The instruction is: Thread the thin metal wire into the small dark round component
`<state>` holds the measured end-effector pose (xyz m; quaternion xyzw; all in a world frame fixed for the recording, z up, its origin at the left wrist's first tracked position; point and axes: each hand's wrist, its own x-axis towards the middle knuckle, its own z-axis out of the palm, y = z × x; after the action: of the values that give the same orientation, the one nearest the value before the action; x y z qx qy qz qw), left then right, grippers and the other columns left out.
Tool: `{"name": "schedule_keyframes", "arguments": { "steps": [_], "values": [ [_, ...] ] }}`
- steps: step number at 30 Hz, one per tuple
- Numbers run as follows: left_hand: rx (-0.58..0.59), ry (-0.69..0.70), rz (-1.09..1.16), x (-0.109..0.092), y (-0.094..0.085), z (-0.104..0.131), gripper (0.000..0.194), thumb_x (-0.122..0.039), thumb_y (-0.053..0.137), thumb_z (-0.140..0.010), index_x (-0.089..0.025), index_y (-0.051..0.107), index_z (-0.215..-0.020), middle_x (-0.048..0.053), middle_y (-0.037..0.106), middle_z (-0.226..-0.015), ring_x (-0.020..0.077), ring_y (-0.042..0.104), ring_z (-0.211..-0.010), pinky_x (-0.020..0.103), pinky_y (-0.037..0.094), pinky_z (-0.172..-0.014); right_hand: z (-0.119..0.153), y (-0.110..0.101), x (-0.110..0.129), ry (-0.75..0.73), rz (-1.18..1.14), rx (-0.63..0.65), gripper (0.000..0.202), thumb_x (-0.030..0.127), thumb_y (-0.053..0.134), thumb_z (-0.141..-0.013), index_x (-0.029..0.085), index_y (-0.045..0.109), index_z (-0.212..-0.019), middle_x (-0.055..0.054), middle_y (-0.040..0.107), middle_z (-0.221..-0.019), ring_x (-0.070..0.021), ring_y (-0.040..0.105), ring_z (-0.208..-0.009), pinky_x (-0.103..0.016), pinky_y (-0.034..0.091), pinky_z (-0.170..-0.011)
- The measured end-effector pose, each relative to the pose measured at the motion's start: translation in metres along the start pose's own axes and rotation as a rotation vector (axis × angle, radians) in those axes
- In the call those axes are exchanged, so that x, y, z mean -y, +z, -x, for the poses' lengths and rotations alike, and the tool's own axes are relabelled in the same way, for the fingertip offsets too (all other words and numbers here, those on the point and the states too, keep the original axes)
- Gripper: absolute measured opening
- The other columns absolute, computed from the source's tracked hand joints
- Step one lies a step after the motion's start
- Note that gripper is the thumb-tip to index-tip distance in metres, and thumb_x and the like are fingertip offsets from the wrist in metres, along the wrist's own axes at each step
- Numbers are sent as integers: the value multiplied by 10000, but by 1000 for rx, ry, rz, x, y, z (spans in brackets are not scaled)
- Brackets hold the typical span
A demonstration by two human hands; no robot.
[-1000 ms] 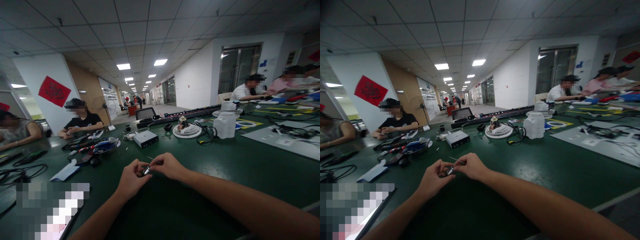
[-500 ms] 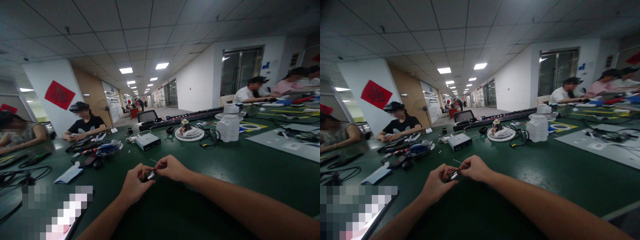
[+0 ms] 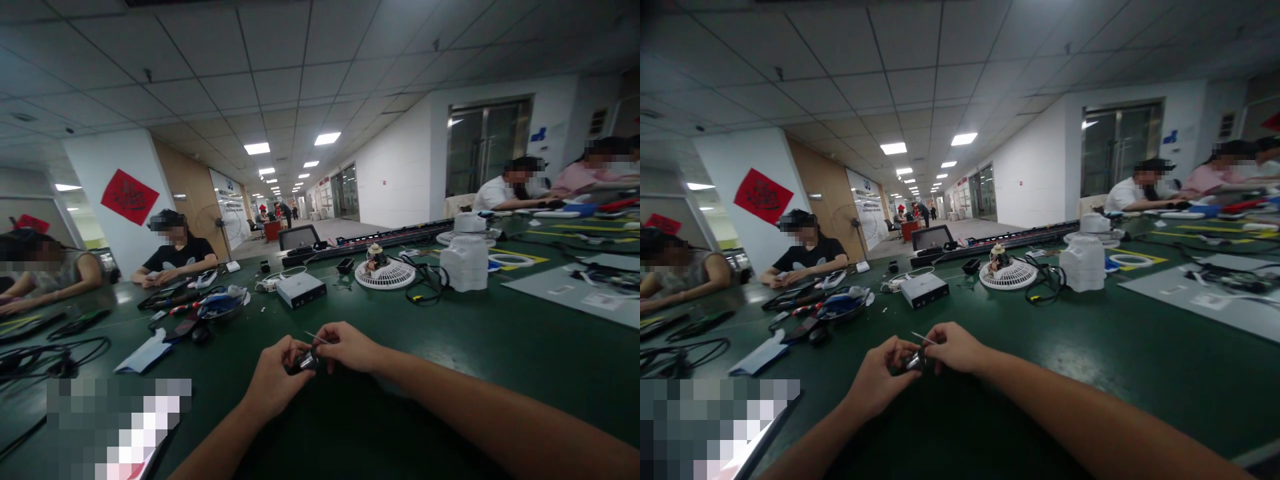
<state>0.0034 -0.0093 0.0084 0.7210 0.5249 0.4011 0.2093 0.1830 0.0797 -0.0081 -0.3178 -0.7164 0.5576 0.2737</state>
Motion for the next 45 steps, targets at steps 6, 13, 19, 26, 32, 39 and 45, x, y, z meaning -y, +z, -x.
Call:
{"name": "schedule_keyframes", "arguments": {
  "steps": [6,13,19,26,32,39,45],
  "values": [
    [-50,-19,15,6,-1,-2,310,-148,707,-667,-218,405,-656,77,724,-1041,255,669,-1014,380,528,-826,0,-27,23,31,-204,-603,260,164,473,-870,162,510,-1127,-65,660,-942,-93,620,-529,-173,370,-399],
    [-44,26,-18,9,-1,-2,282,-133,694,-675,-212,424,-656,63,713,-1026,236,660,-1000,369,527,-834,3,-12,9,-45,128,-54,186,272,737,-731,119,691,-825,-14,662,-743,-93,569,-529,-212,455,-497],
    [-16,44,-3,10,-1,-1,276,-126,697,-660,-207,433,-656,50,715,-1007,226,666,-959,345,528,-794,3,4,1,-54,150,55,155,236,686,-770,133,740,-872,-7,681,-706,-93,576,-544,-206,438,-525],
    [10,21,45,4,0,0,290,-115,709,-648,-210,435,-653,46,725,-1004,228,667,-964,373,527,-838,5,0,3,-80,196,-30,145,194,765,-673,127,690,-778,25,620,-625,-92,550,-522,-193,408,-474],
    [26,7,61,-2,0,1,315,-113,706,-646,-216,409,-649,52,720,-1021,239,658,-994,373,528,-846,2,4,-3,-95,115,-39,269,247,793,-639,150,595,-792,30,618,-690,-100,570,-538,-197,438,-467],
    [68,16,15,-5,4,3,309,-109,697,-649,-214,406,-644,36,718,-999,223,661,-942,350,510,-809,12,-7,15,-182,544,-70,239,307,805,-616,168,675,-760,21,635,-684,-110,553,-582,-207,373,-507],
    [1,61,41,-4,5,3,344,-121,685,-669,-220,359,-620,57,719,-1033,240,658,-997,360,524,-831,9,-1,14,-104,190,-64,360,186,801,-599,156,611,-903,29,629,-741,-99,553,-572,-203,415,-507]
  ]
}}
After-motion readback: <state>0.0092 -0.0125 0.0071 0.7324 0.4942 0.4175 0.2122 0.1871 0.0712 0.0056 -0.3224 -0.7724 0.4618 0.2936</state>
